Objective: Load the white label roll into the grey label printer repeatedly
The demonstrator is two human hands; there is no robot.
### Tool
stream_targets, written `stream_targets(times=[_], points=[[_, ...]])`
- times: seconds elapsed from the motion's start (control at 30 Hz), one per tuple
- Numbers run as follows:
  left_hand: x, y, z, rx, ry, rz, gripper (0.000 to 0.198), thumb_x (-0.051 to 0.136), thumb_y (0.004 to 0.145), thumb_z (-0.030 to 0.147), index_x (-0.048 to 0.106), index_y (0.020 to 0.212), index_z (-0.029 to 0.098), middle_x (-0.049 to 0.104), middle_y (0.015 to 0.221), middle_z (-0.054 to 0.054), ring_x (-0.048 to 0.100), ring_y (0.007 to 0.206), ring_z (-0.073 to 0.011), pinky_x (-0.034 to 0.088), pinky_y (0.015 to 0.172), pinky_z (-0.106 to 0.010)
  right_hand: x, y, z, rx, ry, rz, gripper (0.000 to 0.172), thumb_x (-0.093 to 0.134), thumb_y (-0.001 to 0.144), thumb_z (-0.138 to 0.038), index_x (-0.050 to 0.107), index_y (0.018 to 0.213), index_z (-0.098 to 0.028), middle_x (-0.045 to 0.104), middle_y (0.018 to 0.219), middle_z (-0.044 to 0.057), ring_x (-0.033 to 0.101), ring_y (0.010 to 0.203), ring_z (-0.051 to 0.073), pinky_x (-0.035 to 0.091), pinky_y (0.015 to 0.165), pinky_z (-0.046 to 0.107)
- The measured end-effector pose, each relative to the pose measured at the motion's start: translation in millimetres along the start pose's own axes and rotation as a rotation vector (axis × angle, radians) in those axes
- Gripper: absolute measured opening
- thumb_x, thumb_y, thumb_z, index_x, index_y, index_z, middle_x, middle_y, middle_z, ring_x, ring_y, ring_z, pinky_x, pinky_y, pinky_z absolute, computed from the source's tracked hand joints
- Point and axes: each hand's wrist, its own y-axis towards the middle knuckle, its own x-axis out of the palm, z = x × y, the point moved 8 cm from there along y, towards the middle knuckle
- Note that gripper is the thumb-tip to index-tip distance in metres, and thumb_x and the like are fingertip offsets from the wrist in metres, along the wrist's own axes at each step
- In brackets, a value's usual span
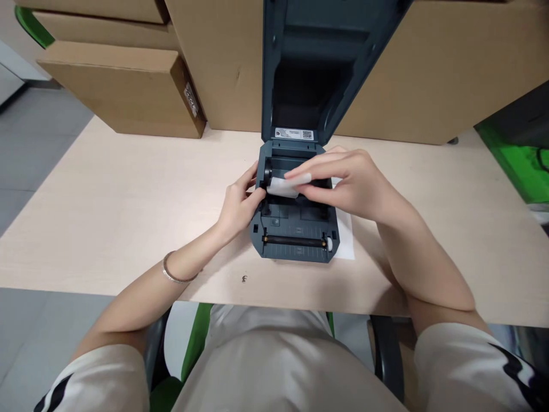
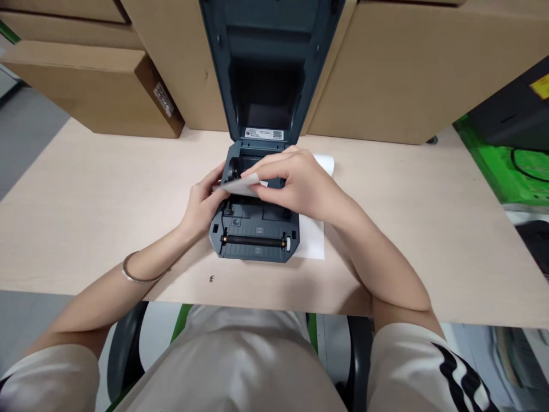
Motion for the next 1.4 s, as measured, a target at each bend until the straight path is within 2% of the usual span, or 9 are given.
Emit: stream_targets(times=[0.13,0.27,0.5,0.7,1.07,1.13,1.23,1.3,1.4], points=[[-0.8,0,-4,-0.005,0.010,-0.008,0.083,0.063,0.088,0.026,0.060,0.171,0.020,0.073,0.165,-0.012,0.076,0.134,-0.0342,0.067,0.097,-0.042,13,-17,-23,-0.004,-0.090,-0.200,0.018,0.065,0.095,-0.015,0.078,0.098,-0.027,0.091,0.115,0.000,0.084,0.095,0.022,0.059,0.086,0.036],[0.4,0,-5,-0.005,0.011,-0.026,0.083,0.063,0.089,0.028,0.058,0.172,0.022,0.071,0.168,-0.012,0.075,0.137,-0.0349,0.068,0.100,-0.044,33,-38,-41,0.018,-0.367,-0.271,0.016,0.066,0.089,-0.009,0.067,0.095,-0.024,0.090,0.107,0.007,0.085,0.089,0.028,0.058,0.073,0.037],[-0.2,1,-2,-0.041,-0.024,0.006,0.081,0.071,0.085,0.031,0.063,0.165,0.023,0.071,0.165,-0.012,0.071,0.142,-0.0373,0.067,0.104,-0.048,64,-62,-68,-0.123,-0.658,-0.194,0.043,0.062,0.088,0.005,0.075,0.123,-0.017,0.084,0.141,0.022,0.083,0.133,0.034,0.072,0.105,0.044],[-0.7,2,-7,-0.065,-0.022,-0.005,0.080,0.077,0.085,0.034,0.061,0.163,0.027,0.064,0.170,-0.014,0.069,0.142,-0.0365,0.066,0.106,-0.049,59,-62,-91,-0.201,-0.709,-0.159,0.048,0.050,0.098,0.006,0.082,0.131,-0.008,0.088,0.130,0.019,0.087,0.124,0.027,0.073,0.107,0.037],[0.3,1,-11,-0.108,0.008,-0.028,0.083,0.083,0.089,0.050,0.055,0.163,0.025,0.055,0.172,-0.018,0.062,0.148,-0.0393,0.064,0.109,-0.051,58,-80,-119,-0.294,-0.745,-0.187,0.044,0.046,0.111,-0.006,0.087,0.125,-0.004,0.088,0.130,0.018,0.089,0.118,0.026,0.074,0.100,0.032],[0.6,1,-13,-0.097,0.004,-0.036,0.082,0.083,0.090,0.053,0.055,0.163,0.027,0.054,0.172,-0.017,0.061,0.149,-0.0389,0.063,0.112,-0.051,49,-77,-120,-0.273,-0.636,-0.183,0.045,0.046,0.119,-0.021,0.088,0.121,-0.007,0.089,0.128,0.017,0.089,0.117,0.027,0.074,0.100,0.035],[0.7,0,-15,-0.066,-0.014,-0.030,0.076,0.079,0.096,0.060,0.057,0.162,0.030,0.055,0.169,-0.015,0.059,0.152,-0.0376,0.059,0.119,-0.050,22,-64,-109,-0.172,-0.272,-0.248,0.048,0.048,0.123,-0.048,0.089,0.110,-0.025,0.092,0.112,0.005,0.089,0.106,0.025,0.075,0.093,0.037],[0.3,0,-16,-0.045,-0.023,-0.007,0.074,0.074,0.099,0.065,0.058,0.161,0.029,0.057,0.167,-0.015,0.056,0.155,-0.0373,0.056,0.124,-0.050,-14,-46,-81,0.025,-0.094,-0.084,0.042,0.057,0.119,-0.056,0.084,0.096,-0.034,0.089,0.098,0.000,0.088,0.095,0.025,0.073,0.089,0.040],[2.0,2,-11,0.016,0.002,0.016,0.069,0.063,0.105,0.072,0.064,0.158,0.028,0.063,0.163,-0.014,0.055,0.158,-0.0370,0.051,0.130,-0.051,-77,-35,-10,0.372,-0.138,0.510,0.030,0.061,0.115,-0.057,0.080,0.102,-0.037,0.087,0.115,0.006,0.083,0.114,0.030,0.067,0.111,0.050]])
